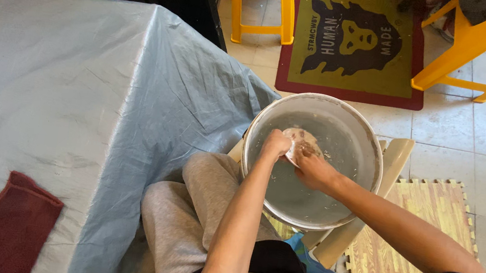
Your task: The person sits at a table with a large bucket of water and washes dishes one at a time. They rinse a glass, a plate, and a bowl in the water, wipe each item with a cloth, and set the cleaned dishes on the table.
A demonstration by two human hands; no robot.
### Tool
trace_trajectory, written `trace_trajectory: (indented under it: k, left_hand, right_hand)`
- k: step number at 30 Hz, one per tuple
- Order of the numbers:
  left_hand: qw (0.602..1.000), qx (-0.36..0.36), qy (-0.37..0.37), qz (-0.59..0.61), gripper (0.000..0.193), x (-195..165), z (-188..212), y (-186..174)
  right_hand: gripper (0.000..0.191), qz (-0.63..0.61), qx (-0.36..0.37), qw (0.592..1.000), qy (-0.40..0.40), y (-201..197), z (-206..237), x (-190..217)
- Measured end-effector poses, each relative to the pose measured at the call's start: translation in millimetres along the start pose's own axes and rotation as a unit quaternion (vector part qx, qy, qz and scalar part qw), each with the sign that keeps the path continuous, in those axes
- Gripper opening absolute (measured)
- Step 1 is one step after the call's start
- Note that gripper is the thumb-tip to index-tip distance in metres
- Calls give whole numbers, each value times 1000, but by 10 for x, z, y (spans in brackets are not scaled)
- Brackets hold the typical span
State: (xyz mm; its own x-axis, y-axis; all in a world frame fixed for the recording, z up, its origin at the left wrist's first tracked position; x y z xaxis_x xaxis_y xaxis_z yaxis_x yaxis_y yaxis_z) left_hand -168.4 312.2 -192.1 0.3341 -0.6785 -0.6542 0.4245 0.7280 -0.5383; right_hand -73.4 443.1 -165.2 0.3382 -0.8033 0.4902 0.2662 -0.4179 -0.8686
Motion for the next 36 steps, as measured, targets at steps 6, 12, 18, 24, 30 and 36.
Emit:
trace_trajectory:
  k: [6, 12, 18, 24, 30, 36]
  left_hand:
    - [990, -116, 81, -29, 27, -35, 37, -71]
    - [957, 171, -26, 233, 27, -53, 45, 41]
    - [988, 38, -12, 146, 30, 18, -28, -4]
    - [998, 52, -10, -37, 62, -63, 111, -85]
    - [980, 63, 60, -181, 75, -70, 327, -116]
    - [993, 62, 33, -97, 44, 8, 81, 32]
  right_hand:
    - [36, -3, 147, 975, 170, -124, 46, 84]
    - [56, -84, 5, 996, 3, 16, -75, -26]
    - [68, -3, 79, 997, 1, 133, 75, -24]
    - [64, 107, -39, 978, -174, -352, 437, 256]
    - [52, -84, 52, 990, -102, -580, 525, 181]
    - [66, -25, 193, 977, 90, -223, 434, -191]
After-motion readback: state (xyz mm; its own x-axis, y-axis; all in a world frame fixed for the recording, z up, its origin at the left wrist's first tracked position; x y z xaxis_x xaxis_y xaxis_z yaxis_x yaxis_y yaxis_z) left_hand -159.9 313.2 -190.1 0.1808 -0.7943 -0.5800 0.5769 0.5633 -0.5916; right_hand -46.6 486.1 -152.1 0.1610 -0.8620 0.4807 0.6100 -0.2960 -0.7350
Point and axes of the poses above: each hand's wrist, its own z-axis away from the middle knuckle, its own y-axis out of the palm, x = y × z, the point moved 1 cm from there along -z, towards the middle knuckle, and after that the axes turned 4 degrees about -z, right-handed, at the moved point
